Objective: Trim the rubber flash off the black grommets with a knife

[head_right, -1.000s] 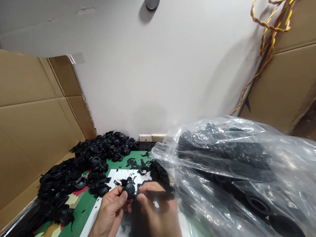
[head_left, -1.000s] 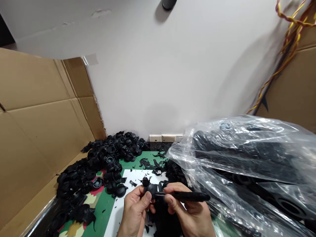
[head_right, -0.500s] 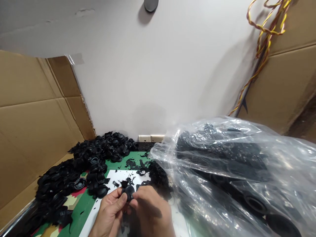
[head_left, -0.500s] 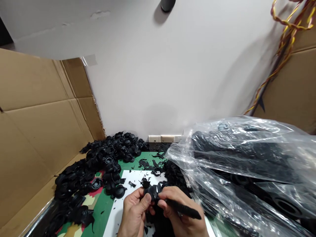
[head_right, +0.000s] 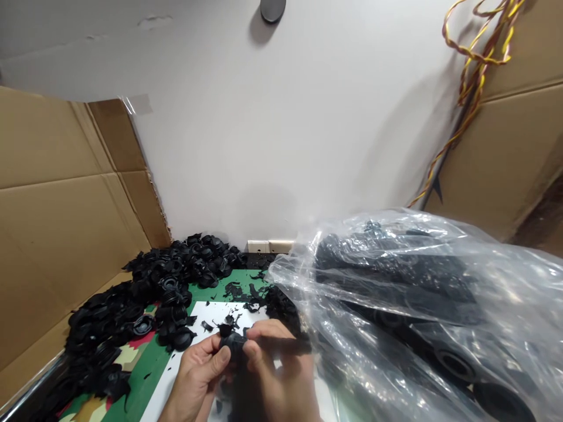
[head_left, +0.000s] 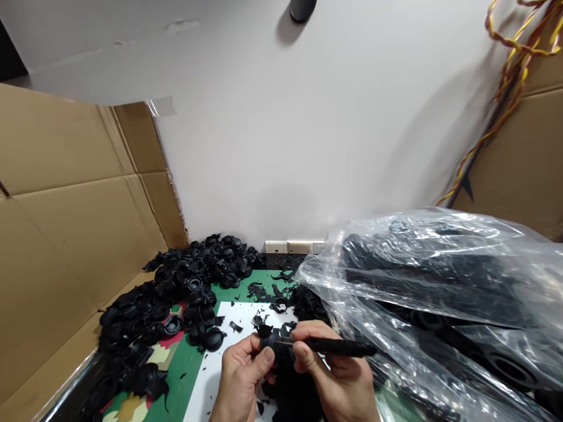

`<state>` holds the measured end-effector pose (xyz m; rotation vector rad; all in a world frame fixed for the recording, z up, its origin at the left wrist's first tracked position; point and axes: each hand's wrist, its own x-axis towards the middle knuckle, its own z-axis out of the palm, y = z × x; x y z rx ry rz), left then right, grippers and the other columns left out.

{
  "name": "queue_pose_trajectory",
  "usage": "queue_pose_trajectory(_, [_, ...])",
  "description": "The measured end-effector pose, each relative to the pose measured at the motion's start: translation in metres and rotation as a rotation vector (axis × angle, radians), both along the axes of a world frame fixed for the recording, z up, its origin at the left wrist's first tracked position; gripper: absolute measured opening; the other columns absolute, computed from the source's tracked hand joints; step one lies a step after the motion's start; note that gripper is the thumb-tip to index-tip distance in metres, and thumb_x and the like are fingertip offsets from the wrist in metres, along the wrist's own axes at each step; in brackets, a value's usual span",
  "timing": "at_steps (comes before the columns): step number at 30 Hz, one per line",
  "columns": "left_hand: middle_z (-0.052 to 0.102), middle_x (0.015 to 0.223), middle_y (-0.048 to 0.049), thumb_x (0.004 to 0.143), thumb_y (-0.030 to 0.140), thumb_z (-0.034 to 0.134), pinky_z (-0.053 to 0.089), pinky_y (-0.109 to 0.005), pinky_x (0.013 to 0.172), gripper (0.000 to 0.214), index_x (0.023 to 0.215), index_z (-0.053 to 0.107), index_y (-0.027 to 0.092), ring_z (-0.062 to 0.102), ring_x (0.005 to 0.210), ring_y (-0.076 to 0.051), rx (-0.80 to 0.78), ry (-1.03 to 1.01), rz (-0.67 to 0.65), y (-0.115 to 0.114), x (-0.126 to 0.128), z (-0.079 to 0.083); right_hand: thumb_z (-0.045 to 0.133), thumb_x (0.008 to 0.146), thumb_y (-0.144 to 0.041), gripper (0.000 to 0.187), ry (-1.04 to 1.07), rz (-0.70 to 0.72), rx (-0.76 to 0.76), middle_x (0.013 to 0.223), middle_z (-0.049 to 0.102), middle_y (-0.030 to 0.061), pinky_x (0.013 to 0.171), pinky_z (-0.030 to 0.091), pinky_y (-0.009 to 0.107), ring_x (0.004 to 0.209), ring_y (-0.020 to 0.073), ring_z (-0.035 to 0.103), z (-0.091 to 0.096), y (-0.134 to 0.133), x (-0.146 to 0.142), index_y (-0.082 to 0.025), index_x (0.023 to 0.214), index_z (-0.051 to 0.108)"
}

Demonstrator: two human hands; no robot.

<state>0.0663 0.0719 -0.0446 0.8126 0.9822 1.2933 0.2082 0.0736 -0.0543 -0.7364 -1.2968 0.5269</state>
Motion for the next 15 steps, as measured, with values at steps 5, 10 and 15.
queue_pose_trajectory(5, [0.062, 0.055, -0.0029, 0.057, 0.037, 0.083, 0.037, -0.02, 0.049, 0.028, 0.059, 0.07, 0.012, 0.045, 0.051, -0.01, 0.032, 0.042, -0.013, 0.001, -0.001, -0.003, 0.067, 0.079, -0.031, 0.011, 0.157, 0.032, -0.123, 0.077, 0.064, 0.0026, 0.044, 0.049, 0.024, 0.042, 0.0099, 0.054, 0.001, -0.006, -0.013, -0.021, 0.082, 0.069])
queue_pose_trajectory(10, [0.061, 0.059, -0.0025, 0.06, 0.039, 0.081, 0.037, -0.021, 0.049, 0.029, 0.062, 0.07, 0.012, 0.047, 0.053, -0.011, 0.062, 0.095, -0.022, 0.003, -0.003, -0.01, 0.067, 0.079, -0.032, 0.012, 0.181, 0.025, -0.135, 0.076, 0.064, 0.0033, 0.042, 0.048, 0.024, 0.042, 0.0102, 0.054, 0.005, -0.007, -0.013, -0.02, 0.081, 0.068])
queue_pose_trajectory(15, [0.057, 0.053, 0.0005, 0.06, 0.039, 0.08, 0.036, -0.021, 0.049, 0.029, 0.058, 0.066, 0.014, 0.044, 0.051, -0.011, 0.106, 0.135, 0.005, 0.004, -0.006, -0.018, 0.064, 0.082, -0.026, 0.006, 0.086, 0.02, -0.092, 0.078, 0.063, 0.0029, 0.041, 0.046, 0.023, 0.042, 0.009, 0.054, -0.002, -0.005, -0.012, -0.021, 0.084, 0.067])
